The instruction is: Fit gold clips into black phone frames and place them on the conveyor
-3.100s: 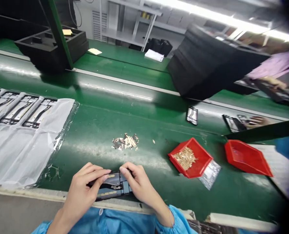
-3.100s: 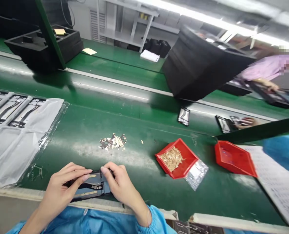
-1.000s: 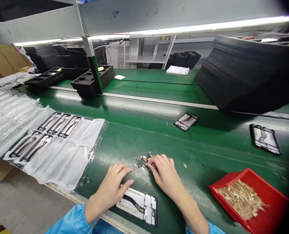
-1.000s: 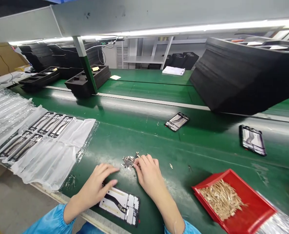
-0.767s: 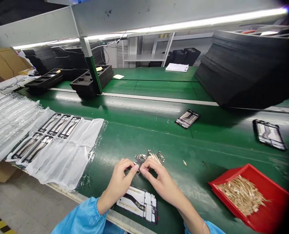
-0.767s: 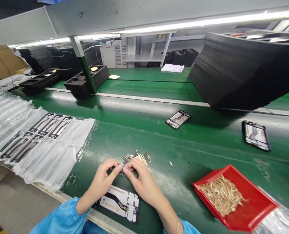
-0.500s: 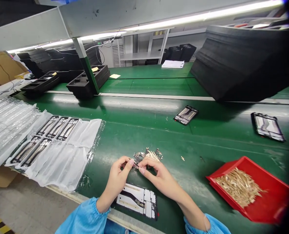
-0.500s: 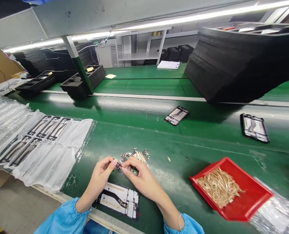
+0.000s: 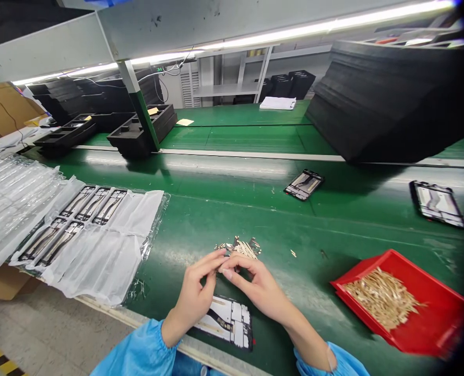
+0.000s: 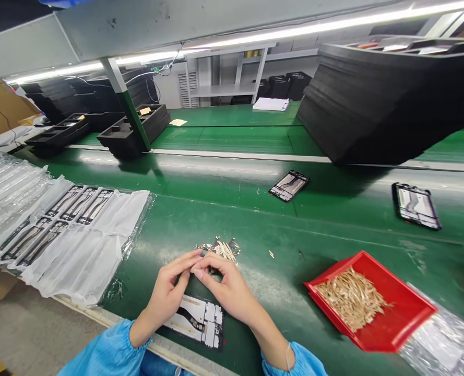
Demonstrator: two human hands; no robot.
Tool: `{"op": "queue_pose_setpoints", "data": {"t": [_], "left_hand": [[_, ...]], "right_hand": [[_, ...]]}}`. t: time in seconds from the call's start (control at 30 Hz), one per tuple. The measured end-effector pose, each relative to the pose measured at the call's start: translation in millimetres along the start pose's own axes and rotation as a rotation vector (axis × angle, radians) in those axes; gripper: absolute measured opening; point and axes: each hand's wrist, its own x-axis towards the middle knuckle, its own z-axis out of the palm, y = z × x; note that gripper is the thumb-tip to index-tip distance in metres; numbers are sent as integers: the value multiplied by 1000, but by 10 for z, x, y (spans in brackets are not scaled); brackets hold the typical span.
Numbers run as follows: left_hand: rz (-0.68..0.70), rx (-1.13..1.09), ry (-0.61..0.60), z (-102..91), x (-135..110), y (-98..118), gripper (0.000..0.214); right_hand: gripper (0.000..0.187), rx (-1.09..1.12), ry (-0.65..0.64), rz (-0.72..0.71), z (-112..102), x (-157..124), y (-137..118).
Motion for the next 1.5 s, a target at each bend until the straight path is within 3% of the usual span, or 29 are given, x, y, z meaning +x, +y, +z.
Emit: {"op": "queue_pose_setpoints", "data": {"t": [0.1, 0.23, 0.33, 0.43, 0.53, 0.57, 0.63, 0.7, 0.77, 0.83, 0.9, 1.0, 1.1, 1.2, 1.3, 1.4, 1.47, 1.5], "left_hand": [[-29, -195, -101, 72, -127, -29, 49], [-200, -293, 23, 176, -198, 85, 41], [-253, -382, 105, 170, -197, 178, 37], [-394, -483, 103, 82, -171, 212, 39], [-486, -386, -49, 9, -121, 228, 44], [-490, -342, -108, 6, -104, 237, 45], [-494, -275, -224, 45, -78, 258, 49], [-532, -252, -341, 133, -71, 272, 50], [-584, -260, -452, 245, -83, 275, 48], [-621, -258, -522, 350, -105, 270, 44], [-626, -229, -563, 422, -128, 273, 39], [-593, -151, -617, 454, -158, 316, 32], [-449, 21, -621, 436, -190, 381, 31], [-315, 152, -635, 424, -221, 394, 34], [-450, 20, -598, 417, -228, 337, 30], [-606, -215, -553, 382, -202, 259, 46], [-648, -343, -537, 345, -182, 215, 59], [-654, -389, -533, 325, -177, 196, 63]], "right_hand": [[22, -10, 29, -57, 60, -18, 14], [17, -298, 143, -171, 216, -227, 27], [13, -558, 323, -203, 151, -579, -8], [11, -764, 673, -205, -254, -1048, -83], [10, -1122, 1062, -180, -827, -1497, -137], [15, -1314, 1090, -116, -980, -1612, -142], [25, -1596, 1085, 14, -1139, -1758, -146], [24, -1659, 1039, 27, -1063, -1785, -164], [19, -1523, 885, -131, -800, -1717, -211], [26, -1335, 587, -292, -465, -1598, -269], [28, -1207, 389, -341, -172, -1469, -304], [22, -1182, 336, -331, 79, -1319, -280], [18, -1195, 281, -329, 127, -1262, -192], [16, -1215, 296, -306, -38, -1323, -102], [18, -1344, 501, -302, -471, -1499, -51], [18, -1513, 904, -151, -934, -1673, -58], [22, -1537, 982, -100, -1038, -1711, -70], [22, -1514, 934, -132, -1001, -1699, -69]]}}
